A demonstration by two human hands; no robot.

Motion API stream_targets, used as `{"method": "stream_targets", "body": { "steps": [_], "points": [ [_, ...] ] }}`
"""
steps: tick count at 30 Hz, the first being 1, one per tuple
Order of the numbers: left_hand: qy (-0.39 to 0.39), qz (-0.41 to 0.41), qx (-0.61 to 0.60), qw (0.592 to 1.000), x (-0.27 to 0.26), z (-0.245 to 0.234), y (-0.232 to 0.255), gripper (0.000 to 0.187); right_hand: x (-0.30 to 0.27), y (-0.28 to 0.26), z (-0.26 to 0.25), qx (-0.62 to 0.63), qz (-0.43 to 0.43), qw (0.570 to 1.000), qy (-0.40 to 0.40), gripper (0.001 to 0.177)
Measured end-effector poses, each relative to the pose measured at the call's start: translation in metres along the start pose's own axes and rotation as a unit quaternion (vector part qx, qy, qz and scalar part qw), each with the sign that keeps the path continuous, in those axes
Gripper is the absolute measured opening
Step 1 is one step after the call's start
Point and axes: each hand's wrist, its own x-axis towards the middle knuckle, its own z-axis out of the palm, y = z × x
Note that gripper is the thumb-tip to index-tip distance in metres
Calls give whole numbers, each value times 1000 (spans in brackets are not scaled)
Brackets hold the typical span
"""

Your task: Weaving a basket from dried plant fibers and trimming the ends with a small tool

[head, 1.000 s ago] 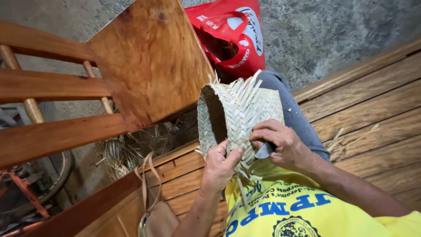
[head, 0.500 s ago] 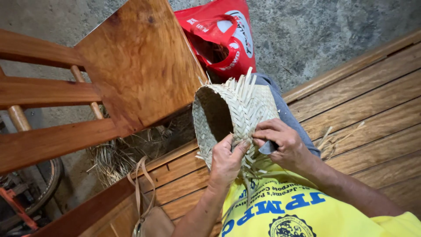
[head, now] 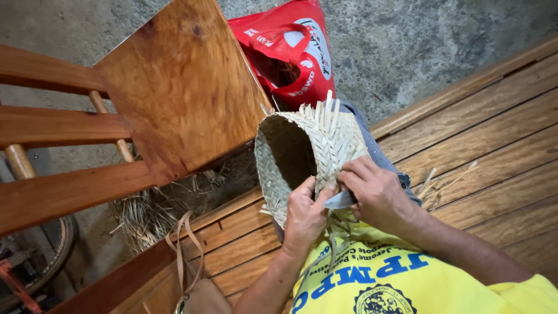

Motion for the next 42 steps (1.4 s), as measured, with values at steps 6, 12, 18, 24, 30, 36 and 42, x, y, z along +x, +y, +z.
{"method": "stream_targets", "body": {
  "steps": [6,12,18,24,30,36,42],
  "points": [
    [8,24,62,998,-3,-9,13,34,-9,24,22,74,35,993,-84,49],
    [32,32,63,997,2,-19,-3,36,1,28,35,154,45,985,-69,39],
    [39,32,51,997,0,-23,0,39,8,34,36,212,59,974,-51,23],
    [56,41,25,997,0,-32,1,40,19,28,32,243,61,966,-55,19],
    [38,51,-2,998,-3,-50,-13,43,34,20,27,318,80,941,-80,15],
    [24,72,-34,997,-5,-55,11,40,45,-1,16,326,84,937,-89,16],
    [-4,-8,-65,998,-12,-71,-17,16,41,-16,18,325,94,940,-47,22]
  ]
}}
